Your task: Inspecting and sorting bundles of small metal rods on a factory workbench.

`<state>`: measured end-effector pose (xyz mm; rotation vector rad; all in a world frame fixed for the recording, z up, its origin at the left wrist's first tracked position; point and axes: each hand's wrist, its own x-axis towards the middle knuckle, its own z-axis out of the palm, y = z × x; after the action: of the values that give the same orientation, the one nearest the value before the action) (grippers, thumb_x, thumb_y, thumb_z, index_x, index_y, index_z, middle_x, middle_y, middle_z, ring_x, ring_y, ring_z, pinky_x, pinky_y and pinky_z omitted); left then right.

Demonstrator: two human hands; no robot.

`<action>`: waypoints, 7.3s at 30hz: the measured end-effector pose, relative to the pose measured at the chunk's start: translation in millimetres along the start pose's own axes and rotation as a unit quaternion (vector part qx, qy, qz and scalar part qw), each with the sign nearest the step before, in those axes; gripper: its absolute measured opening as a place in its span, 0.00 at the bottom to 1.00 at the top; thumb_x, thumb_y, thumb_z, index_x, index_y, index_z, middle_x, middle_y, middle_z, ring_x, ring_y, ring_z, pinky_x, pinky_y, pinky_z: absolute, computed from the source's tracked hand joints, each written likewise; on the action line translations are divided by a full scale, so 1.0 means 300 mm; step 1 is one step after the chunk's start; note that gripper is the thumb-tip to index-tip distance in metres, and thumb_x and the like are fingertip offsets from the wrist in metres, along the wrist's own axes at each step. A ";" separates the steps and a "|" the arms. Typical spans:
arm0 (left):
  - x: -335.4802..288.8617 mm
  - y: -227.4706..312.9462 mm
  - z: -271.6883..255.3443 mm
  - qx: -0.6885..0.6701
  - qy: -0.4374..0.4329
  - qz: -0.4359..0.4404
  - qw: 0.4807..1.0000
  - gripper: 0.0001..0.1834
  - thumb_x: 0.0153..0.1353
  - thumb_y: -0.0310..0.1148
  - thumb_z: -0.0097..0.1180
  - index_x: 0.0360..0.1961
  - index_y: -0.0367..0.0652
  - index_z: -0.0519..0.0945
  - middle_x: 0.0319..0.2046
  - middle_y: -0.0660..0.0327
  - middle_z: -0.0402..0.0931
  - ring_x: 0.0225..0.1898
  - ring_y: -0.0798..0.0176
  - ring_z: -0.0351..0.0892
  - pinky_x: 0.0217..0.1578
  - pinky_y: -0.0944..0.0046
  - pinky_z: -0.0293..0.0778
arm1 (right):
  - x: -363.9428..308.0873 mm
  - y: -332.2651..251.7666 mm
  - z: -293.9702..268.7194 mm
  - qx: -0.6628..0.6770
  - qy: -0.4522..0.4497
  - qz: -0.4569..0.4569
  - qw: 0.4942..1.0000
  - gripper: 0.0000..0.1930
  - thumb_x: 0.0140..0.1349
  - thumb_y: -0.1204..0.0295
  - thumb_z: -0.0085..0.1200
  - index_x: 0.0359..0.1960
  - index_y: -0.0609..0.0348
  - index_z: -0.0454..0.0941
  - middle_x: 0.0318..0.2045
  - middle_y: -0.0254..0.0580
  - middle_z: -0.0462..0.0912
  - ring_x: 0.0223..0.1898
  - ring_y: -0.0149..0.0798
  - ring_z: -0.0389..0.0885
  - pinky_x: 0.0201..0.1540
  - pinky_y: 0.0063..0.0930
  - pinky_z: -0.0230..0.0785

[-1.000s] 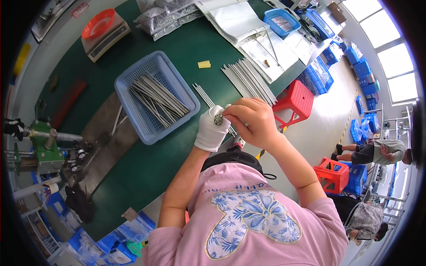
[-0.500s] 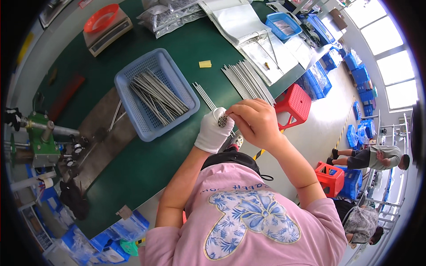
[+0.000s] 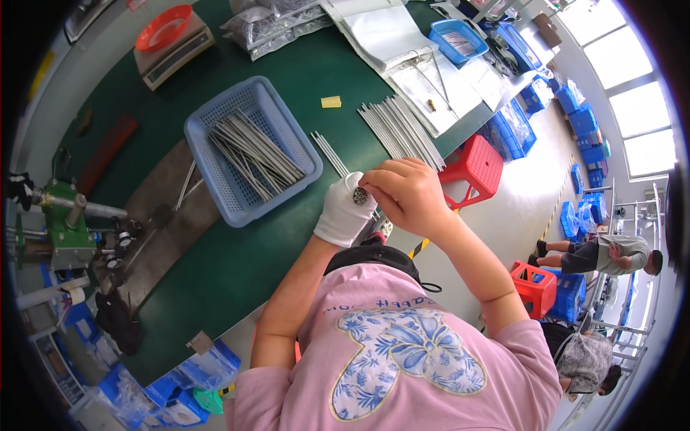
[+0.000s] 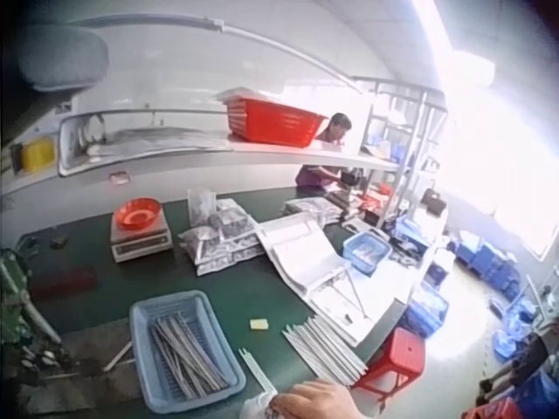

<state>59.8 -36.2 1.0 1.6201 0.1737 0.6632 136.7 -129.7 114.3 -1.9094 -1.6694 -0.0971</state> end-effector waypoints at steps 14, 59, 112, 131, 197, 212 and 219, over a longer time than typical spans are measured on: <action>0.002 0.014 -0.008 0.001 -0.023 -0.020 1.000 0.08 0.51 0.31 0.55 0.25 0.38 0.71 0.20 0.50 0.70 0.23 0.47 0.71 0.22 0.57 0.66 | -0.006 -0.011 -0.006 0.039 0.021 0.020 0.999 0.04 0.50 0.79 0.53 0.29 0.60 0.75 0.21 0.39 0.77 0.21 0.41 0.74 0.25 0.29 0.65; 0.005 -0.003 0.007 -0.015 -0.039 -0.040 0.998 0.06 0.51 0.31 0.54 0.26 0.40 0.72 0.22 0.51 0.72 0.26 0.44 0.73 0.24 0.55 0.68 | -0.006 -0.015 -0.005 0.030 0.041 0.017 0.999 0.03 0.49 0.77 0.52 0.27 0.56 0.75 0.20 0.36 0.75 0.21 0.40 0.73 0.25 0.30 0.63; 0.018 0.048 -0.004 0.050 -0.053 -0.050 0.996 0.15 0.54 0.37 0.57 0.19 0.39 0.68 0.18 0.50 0.68 0.21 0.45 0.68 0.21 0.56 0.64 | -0.057 -0.010 -0.013 0.014 0.000 0.031 0.999 0.06 0.46 0.79 0.55 0.27 0.57 0.77 0.22 0.36 0.76 0.20 0.38 0.72 0.24 0.28 0.63; 0.024 0.049 -0.013 0.048 -0.075 -0.046 0.995 0.09 0.50 0.31 0.56 0.21 0.40 0.69 0.20 0.52 0.69 0.24 0.46 0.69 0.23 0.57 0.65 | -0.038 -0.026 -0.016 -0.005 0.009 0.005 1.000 0.05 0.45 0.76 0.54 0.27 0.56 0.76 0.21 0.34 0.72 0.20 0.38 0.71 0.23 0.29 0.62; 0.280 -0.291 -0.038 0.499 -0.611 0.335 0.515 0.09 0.48 0.28 0.47 0.34 0.47 0.70 0.33 0.60 0.64 0.41 0.58 0.66 0.41 0.55 0.63 | -1.016 -0.141 -0.093 -0.158 0.273 0.638 0.703 0.01 0.53 0.78 0.54 0.28 0.60 0.76 0.21 0.38 0.74 0.16 0.32 0.70 0.20 0.22 0.62; 0.517 -0.429 0.332 0.439 -0.574 0.393 0.569 0.19 0.46 0.24 0.49 0.43 0.39 0.69 0.40 0.54 0.68 0.44 0.51 0.68 0.42 0.55 0.66 | -1.246 -0.094 -0.136 -0.165 0.314 0.693 0.627 0.02 0.54 0.78 0.53 0.29 0.60 0.76 0.21 0.37 0.73 0.16 0.30 0.68 0.19 0.21 0.59; 0.496 -0.415 0.343 0.461 -0.609 0.304 0.569 0.22 0.40 0.21 0.50 0.42 0.38 0.69 0.33 0.55 0.69 0.38 0.51 0.69 0.37 0.54 0.67 | -1.319 -0.057 -0.149 -0.162 0.326 0.696 0.618 0.02 0.54 0.79 0.53 0.29 0.60 0.76 0.21 0.37 0.73 0.16 0.30 0.67 0.19 0.21 0.59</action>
<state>266.8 -31.7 -72.1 2.8331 -1.3463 -0.3396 52.8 -498.7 -10.9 -2.4395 0.5705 -0.4026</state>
